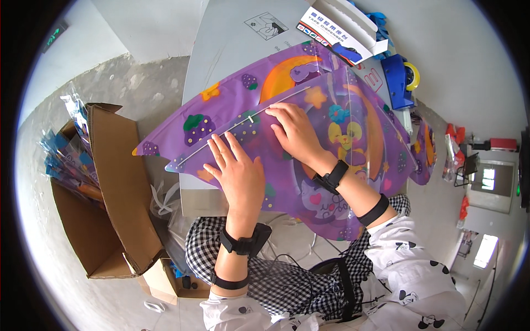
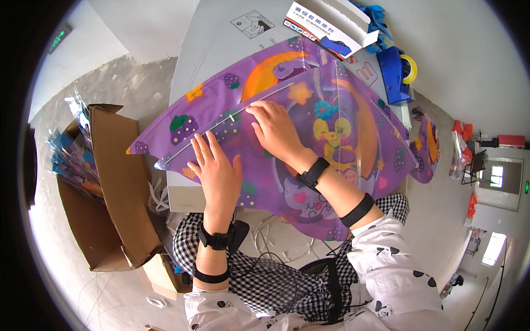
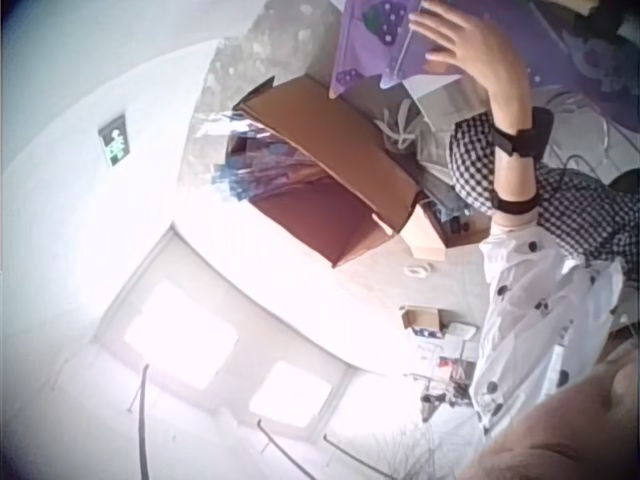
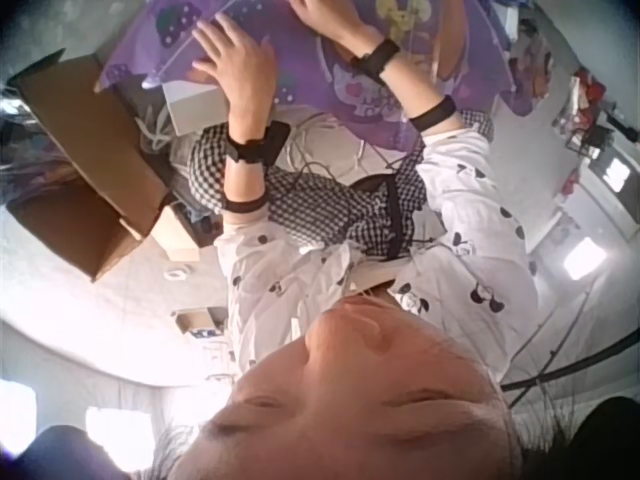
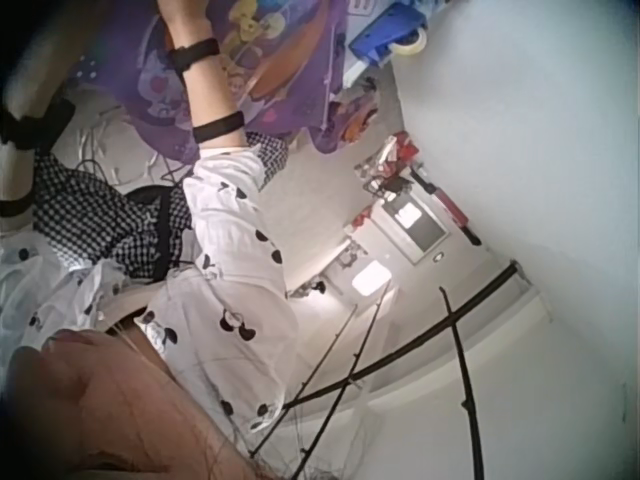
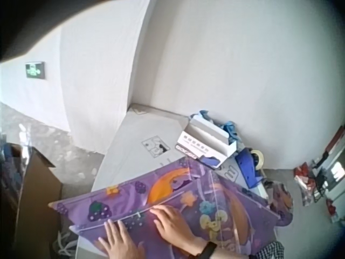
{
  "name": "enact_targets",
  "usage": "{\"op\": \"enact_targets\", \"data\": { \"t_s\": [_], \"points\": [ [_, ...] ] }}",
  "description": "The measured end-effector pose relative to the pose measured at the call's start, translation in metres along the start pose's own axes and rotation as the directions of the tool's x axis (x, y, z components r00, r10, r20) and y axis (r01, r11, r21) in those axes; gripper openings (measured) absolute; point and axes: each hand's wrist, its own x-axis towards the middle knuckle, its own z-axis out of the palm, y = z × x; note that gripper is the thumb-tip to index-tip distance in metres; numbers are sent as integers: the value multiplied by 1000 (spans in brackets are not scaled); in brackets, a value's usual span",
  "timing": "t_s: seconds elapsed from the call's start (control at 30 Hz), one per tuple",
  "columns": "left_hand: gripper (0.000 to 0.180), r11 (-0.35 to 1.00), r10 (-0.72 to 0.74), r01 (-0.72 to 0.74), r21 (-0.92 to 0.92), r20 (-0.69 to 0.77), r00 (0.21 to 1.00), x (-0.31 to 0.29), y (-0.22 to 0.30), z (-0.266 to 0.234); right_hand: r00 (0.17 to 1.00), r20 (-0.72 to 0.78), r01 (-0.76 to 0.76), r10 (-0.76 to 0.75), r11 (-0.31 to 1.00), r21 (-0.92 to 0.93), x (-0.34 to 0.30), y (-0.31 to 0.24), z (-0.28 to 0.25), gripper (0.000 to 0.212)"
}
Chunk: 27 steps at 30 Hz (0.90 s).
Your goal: Assembling and folding purple character-themed kites for packaging.
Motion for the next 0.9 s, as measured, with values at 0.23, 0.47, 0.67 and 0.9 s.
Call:
{"op": "enact_targets", "data": {
  "t_s": [0.23,0.47,0.67,0.9],
  "points": [
    [84,999,-8,8,41,-18,1000,0,-1,3,1000,4,20,-20,1000,-5,0,0,1,33],
    [84,1000,-17,17,18,-29,999,2,2,4,1000,11,8,-8,1000,8,3,-1,-5,31],
    [81,999,-5,6,54,-20,1000,1,-1,4,999,33,13,-13,1000,-1,1,-2,-2,34],
    [82,1000,-2,2,24,-35,999,0,-1,2,999,34,12,-12,1000,-12,2,-4,-3,33]
  ]
}}
